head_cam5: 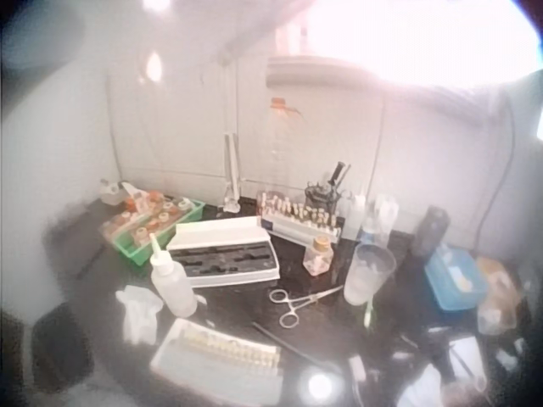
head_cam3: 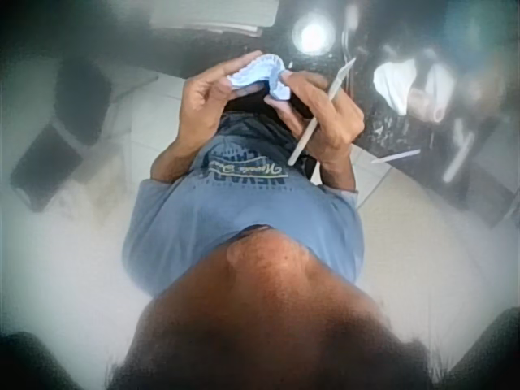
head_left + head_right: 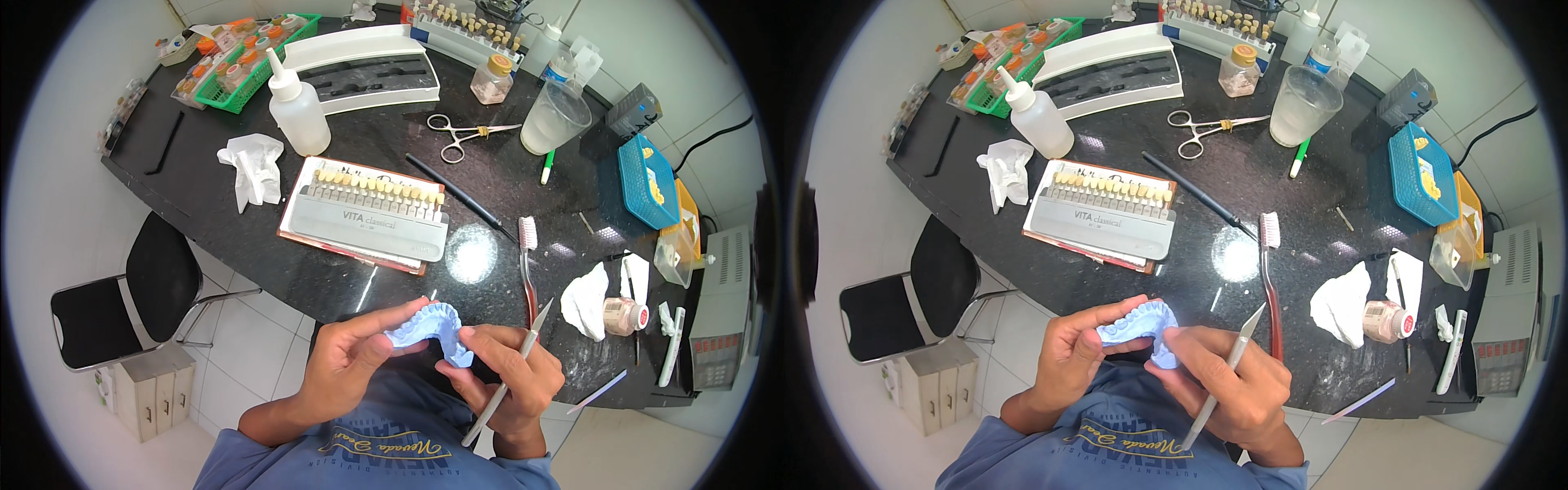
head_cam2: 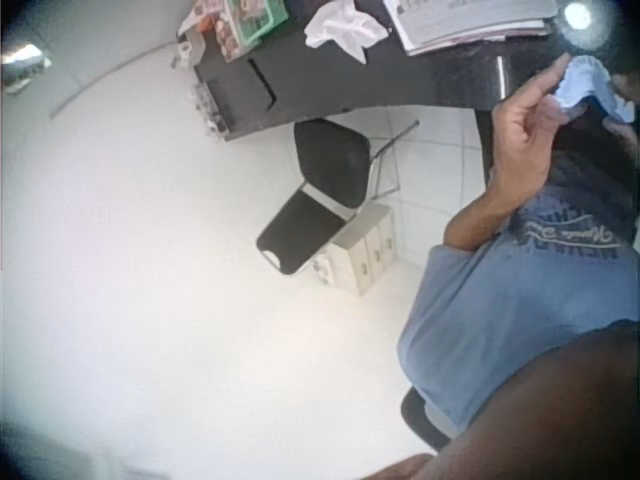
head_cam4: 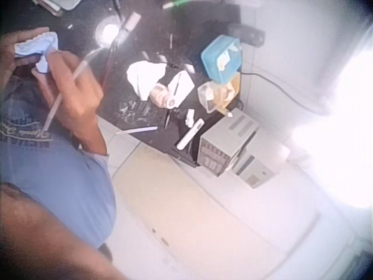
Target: The person holds a blue dental mold and uses a metal tool to scrape and refine its surface. They rotate the mold to access different areas and periodically wipe the tool on a tissue. The person continues this repetitive scraping and cleaning process throughout the clip.
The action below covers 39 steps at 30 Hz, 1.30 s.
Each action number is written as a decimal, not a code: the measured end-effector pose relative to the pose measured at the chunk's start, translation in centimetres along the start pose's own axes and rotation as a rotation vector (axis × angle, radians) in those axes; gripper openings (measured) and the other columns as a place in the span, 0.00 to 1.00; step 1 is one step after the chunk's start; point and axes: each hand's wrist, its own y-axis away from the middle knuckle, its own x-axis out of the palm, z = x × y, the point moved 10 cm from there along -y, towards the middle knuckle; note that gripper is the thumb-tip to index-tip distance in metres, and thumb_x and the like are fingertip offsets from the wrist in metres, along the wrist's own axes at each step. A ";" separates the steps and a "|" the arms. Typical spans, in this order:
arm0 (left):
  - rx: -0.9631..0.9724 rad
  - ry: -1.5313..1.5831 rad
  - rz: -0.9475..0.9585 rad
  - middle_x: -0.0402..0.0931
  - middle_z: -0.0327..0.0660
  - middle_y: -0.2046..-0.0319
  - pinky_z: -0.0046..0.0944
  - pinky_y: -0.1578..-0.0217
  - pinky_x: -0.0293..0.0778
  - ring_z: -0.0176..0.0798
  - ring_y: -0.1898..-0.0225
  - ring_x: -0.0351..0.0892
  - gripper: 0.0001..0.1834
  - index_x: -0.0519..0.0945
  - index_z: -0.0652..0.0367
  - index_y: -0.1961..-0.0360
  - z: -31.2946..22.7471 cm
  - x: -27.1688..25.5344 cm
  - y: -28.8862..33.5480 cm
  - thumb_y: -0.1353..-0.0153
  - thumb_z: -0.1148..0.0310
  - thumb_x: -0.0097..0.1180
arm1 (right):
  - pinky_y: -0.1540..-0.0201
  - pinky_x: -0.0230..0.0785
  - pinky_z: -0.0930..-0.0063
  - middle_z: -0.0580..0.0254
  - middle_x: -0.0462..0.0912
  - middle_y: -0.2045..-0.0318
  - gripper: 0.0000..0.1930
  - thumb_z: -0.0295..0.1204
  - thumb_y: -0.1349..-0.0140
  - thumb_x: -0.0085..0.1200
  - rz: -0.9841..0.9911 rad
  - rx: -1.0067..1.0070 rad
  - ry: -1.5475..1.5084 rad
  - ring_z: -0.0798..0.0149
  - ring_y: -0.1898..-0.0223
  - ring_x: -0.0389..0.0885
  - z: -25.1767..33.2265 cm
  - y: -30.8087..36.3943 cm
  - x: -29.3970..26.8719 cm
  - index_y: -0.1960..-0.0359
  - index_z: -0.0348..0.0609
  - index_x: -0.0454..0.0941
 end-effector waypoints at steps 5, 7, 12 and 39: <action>0.007 0.001 -0.009 0.69 0.58 0.35 0.51 0.36 0.73 0.48 0.35 0.72 0.32 0.66 0.74 0.32 0.0 0.0 0.0 0.25 0.55 0.47 | 0.70 0.79 0.73 0.53 0.87 0.70 0.22 0.30 0.58 0.79 0.022 0.018 0.008 0.60 0.71 0.87 -0.1 0.0 0.1 0.59 0.39 0.86; 0.005 -0.012 -0.015 0.69 0.58 0.35 0.51 0.36 0.74 0.48 0.35 0.72 0.33 0.66 0.74 0.32 -0.1 0.1 0.0 0.25 0.53 0.47 | 0.69 0.79 0.73 0.52 0.87 0.70 0.23 0.32 0.59 0.80 0.031 0.026 0.012 0.59 0.71 0.88 -0.2 0.1 0.2 0.59 0.40 0.86; -0.013 -0.016 -0.039 0.70 0.58 0.35 0.52 0.37 0.74 0.49 0.36 0.73 0.35 0.67 0.73 0.33 0.1 -0.1 0.1 0.25 0.49 0.44 | 0.71 0.79 0.74 0.52 0.87 0.70 0.23 0.32 0.58 0.80 0.026 0.002 0.001 0.59 0.72 0.88 0.2 0.0 0.2 0.59 0.40 0.86; 0.419 -1.113 -0.073 0.82 0.46 0.46 0.44 0.51 0.77 0.49 0.53 0.80 0.40 0.81 0.64 0.44 -4.4 2.9 -1.4 0.62 0.62 0.82 | 0.74 0.71 0.68 0.59 0.80 0.77 0.20 0.22 0.48 0.70 0.098 0.335 0.246 0.60 0.78 0.80 -4.8 2.2 0.0 0.52 0.40 0.83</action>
